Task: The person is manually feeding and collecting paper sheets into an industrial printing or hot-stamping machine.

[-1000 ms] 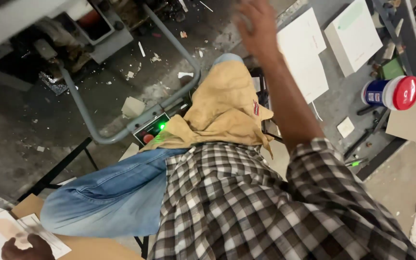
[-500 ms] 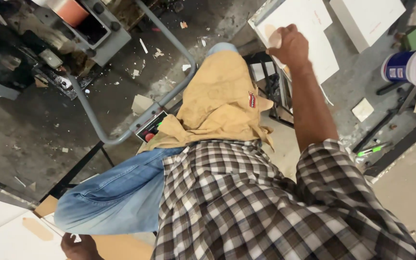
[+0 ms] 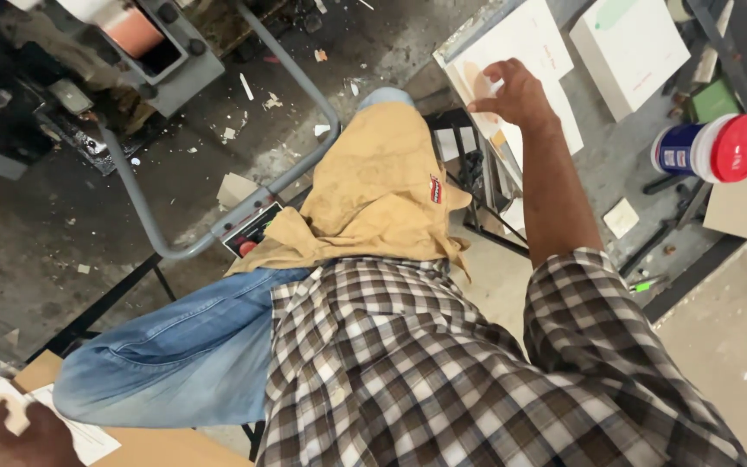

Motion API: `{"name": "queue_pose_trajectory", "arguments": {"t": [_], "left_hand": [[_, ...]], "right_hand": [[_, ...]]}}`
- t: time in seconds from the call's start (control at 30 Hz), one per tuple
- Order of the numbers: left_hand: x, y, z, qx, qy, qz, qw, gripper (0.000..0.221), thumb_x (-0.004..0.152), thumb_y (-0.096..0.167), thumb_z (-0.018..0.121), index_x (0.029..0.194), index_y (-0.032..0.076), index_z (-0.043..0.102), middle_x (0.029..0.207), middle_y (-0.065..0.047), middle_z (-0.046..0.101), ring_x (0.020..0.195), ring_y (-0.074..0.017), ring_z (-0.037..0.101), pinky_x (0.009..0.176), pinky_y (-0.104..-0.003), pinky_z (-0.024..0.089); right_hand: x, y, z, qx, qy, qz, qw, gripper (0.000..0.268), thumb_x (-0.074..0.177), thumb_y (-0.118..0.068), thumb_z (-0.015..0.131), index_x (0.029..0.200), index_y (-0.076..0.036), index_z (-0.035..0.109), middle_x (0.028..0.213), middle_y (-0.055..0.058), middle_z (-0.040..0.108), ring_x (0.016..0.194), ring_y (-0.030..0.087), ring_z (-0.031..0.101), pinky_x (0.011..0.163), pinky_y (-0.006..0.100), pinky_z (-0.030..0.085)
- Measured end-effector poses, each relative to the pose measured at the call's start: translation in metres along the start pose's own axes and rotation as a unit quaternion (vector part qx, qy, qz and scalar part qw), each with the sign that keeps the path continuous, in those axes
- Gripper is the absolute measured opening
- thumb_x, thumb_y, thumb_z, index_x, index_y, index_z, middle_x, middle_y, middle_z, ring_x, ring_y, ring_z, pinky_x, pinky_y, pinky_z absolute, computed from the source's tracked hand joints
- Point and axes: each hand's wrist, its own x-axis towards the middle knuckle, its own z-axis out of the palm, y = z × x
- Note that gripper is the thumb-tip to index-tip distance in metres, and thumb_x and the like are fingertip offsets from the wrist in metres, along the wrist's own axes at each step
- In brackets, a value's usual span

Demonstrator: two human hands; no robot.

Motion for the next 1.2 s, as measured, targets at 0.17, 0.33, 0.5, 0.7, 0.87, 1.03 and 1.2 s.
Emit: {"name": "queue_pose_trajectory", "arguments": {"t": [0.17,0.33,0.5,0.7,0.87,1.03,1.2], "left_hand": [[0.125,0.087,-0.019,-0.121,-0.009,0.068,0.99,0.023,0.103,-0.005,0.067,0.124,-0.008,0.059,0.146,-0.027,0.057,0.135,-0.0467,0.057,0.114,-0.051,0.049],[0.262,0.238,-0.043,-0.125,0.003,0.144,0.982,0.028,0.092,0.003,0.068,0.12,0.004,0.07,0.135,-0.012,0.067,0.127,-0.0325,0.061,0.112,-0.044,0.051],[0.343,0.331,0.02,-0.166,0.061,0.2,0.964,0.012,0.102,0.014,0.079,0.11,0.011,0.07,0.115,-0.006,0.069,0.115,-0.0317,0.062,0.102,-0.048,0.048],[0.327,0.352,0.111,-0.159,-0.002,0.135,0.978,0.045,0.071,0.026,0.081,0.11,0.005,0.07,0.111,-0.014,0.067,0.109,-0.0375,0.057,0.09,-0.056,0.042],[0.302,0.338,0.135,-0.004,-0.039,0.316,0.948,0.016,0.084,0.012,0.066,0.1,0.008,0.069,0.101,-0.008,0.069,0.098,-0.0268,0.067,0.085,-0.043,0.054],[0.292,0.334,0.076,-0.03,-0.053,0.337,0.939,0.007,0.083,0.011,0.065,0.09,0.01,0.068,0.092,-0.007,0.068,0.086,-0.0244,0.069,0.07,-0.039,0.057],[0.248,0.275,0.011,-0.016,-0.091,0.318,0.944,0.015,0.079,0.011,0.066,0.094,0.009,0.069,0.091,-0.007,0.069,0.084,-0.0245,0.071,0.068,-0.039,0.059]], "right_hand": [[0.003,0.021,0.024,-0.104,0.065,-0.041,0.992,0.058,0.076,-0.041,0.088,0.121,-0.008,0.072,0.119,0.018,0.067,0.098,0.036,0.07,0.088,0.046,0.056],[-0.014,-0.026,0.051,-0.174,0.158,-0.074,0.969,0.037,0.075,-0.009,0.064,0.11,0.0,0.072,0.108,0.028,0.067,0.095,0.046,0.066,0.086,0.053,0.054],[-0.023,-0.007,0.055,-0.173,0.205,-0.107,0.957,0.027,0.086,0.002,0.056,0.108,0.0,0.072,0.109,0.028,0.067,0.097,0.047,0.065,0.088,0.054,0.054],[-0.019,0.016,0.003,-0.155,0.236,-0.046,0.958,0.019,0.101,-0.006,0.059,0.112,0.002,0.072,0.107,0.028,0.067,0.097,0.049,0.063,0.087,0.055,0.051],[-0.005,-0.047,-0.05,-0.073,0.277,-0.107,0.952,0.016,0.105,-0.004,0.056,0.112,0.005,0.068,0.11,0.026,0.066,0.102,0.046,0.062,0.09,0.053,0.049],[0.02,-0.219,-0.019,0.014,0.288,-0.345,0.893,0.023,0.109,0.001,0.05,0.126,0.004,0.065,0.124,0.025,0.064,0.117,0.042,0.06,0.101,0.049,0.05],[0.028,-0.343,0.077,-0.063,0.177,-0.403,0.896,0.039,0.093,0.004,0.052,0.13,0.0,0.066,0.124,0.021,0.065,0.118,0.039,0.058,0.103,0.049,0.048]]}}
